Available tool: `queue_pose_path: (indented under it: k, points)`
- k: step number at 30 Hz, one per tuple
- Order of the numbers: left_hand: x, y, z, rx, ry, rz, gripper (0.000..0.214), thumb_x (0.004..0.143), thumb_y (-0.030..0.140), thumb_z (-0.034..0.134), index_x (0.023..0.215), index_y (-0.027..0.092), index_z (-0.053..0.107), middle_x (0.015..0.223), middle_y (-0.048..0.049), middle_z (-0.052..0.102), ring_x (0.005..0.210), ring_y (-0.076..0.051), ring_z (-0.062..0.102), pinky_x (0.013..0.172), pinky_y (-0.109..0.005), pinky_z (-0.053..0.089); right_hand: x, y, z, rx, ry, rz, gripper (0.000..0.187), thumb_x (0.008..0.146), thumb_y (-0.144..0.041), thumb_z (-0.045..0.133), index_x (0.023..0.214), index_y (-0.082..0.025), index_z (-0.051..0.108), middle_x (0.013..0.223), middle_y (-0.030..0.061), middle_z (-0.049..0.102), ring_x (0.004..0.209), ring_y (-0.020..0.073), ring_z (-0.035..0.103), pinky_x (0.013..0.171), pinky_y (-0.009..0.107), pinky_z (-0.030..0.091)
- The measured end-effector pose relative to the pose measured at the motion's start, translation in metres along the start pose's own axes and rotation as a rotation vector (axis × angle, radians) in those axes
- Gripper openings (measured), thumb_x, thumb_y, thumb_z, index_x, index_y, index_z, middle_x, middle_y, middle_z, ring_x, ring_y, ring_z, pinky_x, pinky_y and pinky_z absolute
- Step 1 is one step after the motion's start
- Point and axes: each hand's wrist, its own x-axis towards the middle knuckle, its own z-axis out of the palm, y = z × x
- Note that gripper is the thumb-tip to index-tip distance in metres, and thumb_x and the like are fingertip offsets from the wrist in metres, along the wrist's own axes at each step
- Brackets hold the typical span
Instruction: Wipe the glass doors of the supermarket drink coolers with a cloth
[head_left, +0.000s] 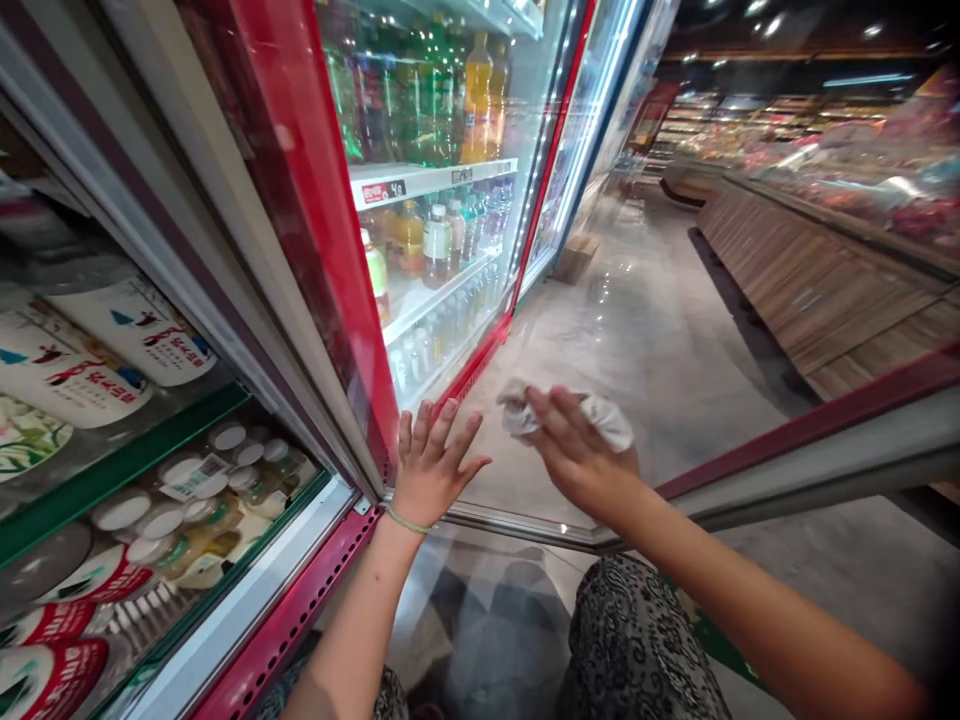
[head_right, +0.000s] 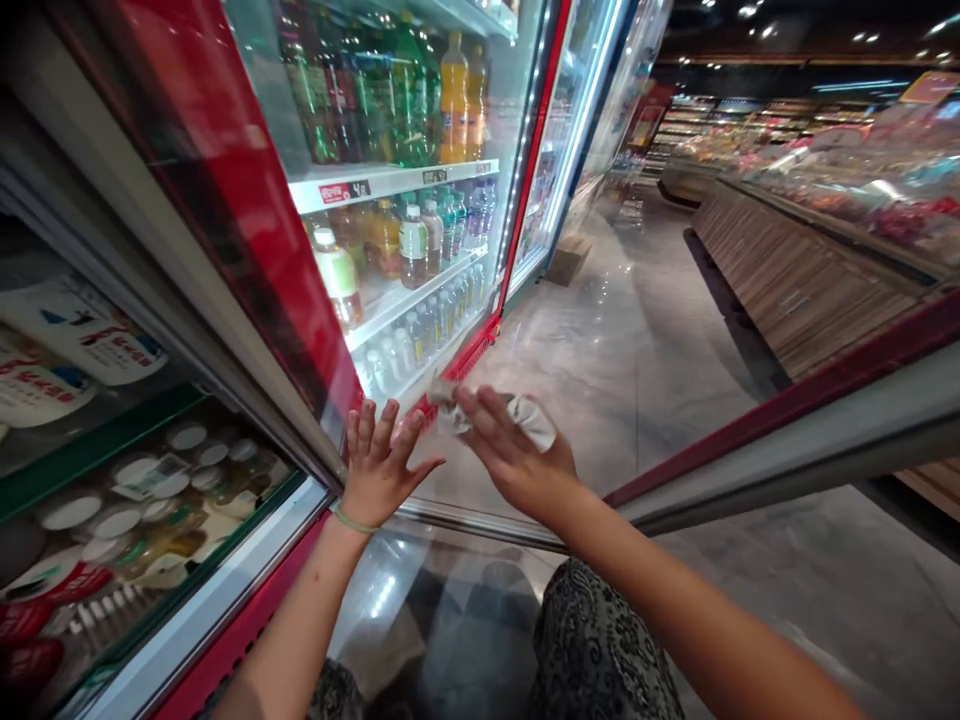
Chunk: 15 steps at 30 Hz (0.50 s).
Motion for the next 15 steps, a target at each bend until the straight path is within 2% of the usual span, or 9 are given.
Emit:
queue_pose_path:
  k: [2, 4, 9, 13, 15]
  points:
    - [-0.001, -0.001, -0.002, -0.011, 0.000, -0.002, 0.097, 0.088, 0.054, 0.076, 0.166, 0.027, 0.024, 0.170, -0.0123, 0.033, 0.163, -0.029, 0.007, 0.134, -0.053, 0.010, -0.001, -0.004, -0.001, 0.058, -0.100, -0.134, 0.043, 0.102, -0.009, 0.043, 0.134, -0.027, 0.066, 0.152, -0.0022, 0.059, 0.152, 0.0127, 0.041, 0.133, 0.035, 0.018]
    - [-0.002, -0.003, -0.003, -0.011, 0.000, -0.010, 0.094, 0.088, 0.054, 0.076, 0.165, 0.026, 0.028, 0.167, -0.0138, 0.037, 0.163, -0.029, 0.009, 0.133, -0.052, 0.012, -0.002, -0.004, -0.003, 0.075, -0.151, -0.191, 0.046, 0.102, -0.009, 0.042, 0.137, -0.028, 0.064, 0.151, -0.0031, 0.060, 0.147, 0.0120, 0.048, 0.131, 0.033, 0.024]
    - [-0.002, -0.010, -0.008, -0.001, -0.010, -0.033, 0.103, 0.086, 0.054, 0.078, 0.167, 0.026, 0.020, 0.168, -0.0156, 0.034, 0.163, -0.031, 0.007, 0.133, -0.054, 0.014, 0.003, -0.003, -0.004, -0.004, -0.058, -0.009, 0.039, 0.102, -0.012, 0.050, 0.137, -0.019, 0.064, 0.153, 0.0063, 0.059, 0.153, 0.0206, 0.040, 0.135, 0.047, 0.007]
    - [-0.003, -0.018, -0.011, -0.008, -0.029, -0.061, 0.106, 0.086, 0.055, 0.077, 0.167, 0.026, 0.015, 0.172, -0.0162, 0.026, 0.163, -0.034, 0.003, 0.132, -0.058, 0.012, 0.004, -0.010, 0.001, 0.108, -0.146, -0.178, 0.042, 0.104, -0.010, 0.042, 0.138, -0.023, 0.063, 0.154, 0.0005, 0.058, 0.150, 0.0142, 0.045, 0.134, 0.038, 0.013]
    - [-0.005, -0.022, -0.013, -0.015, -0.026, -0.078, 0.107, 0.087, 0.055, 0.077, 0.168, 0.027, 0.013, 0.173, -0.0167, 0.021, 0.163, -0.035, 0.003, 0.131, -0.059, 0.013, 0.009, -0.011, 0.001, 0.117, -0.140, -0.149, 0.041, 0.104, -0.013, 0.047, 0.139, -0.025, 0.063, 0.155, -0.0006, 0.057, 0.150, 0.0140, 0.045, 0.134, 0.036, 0.013]
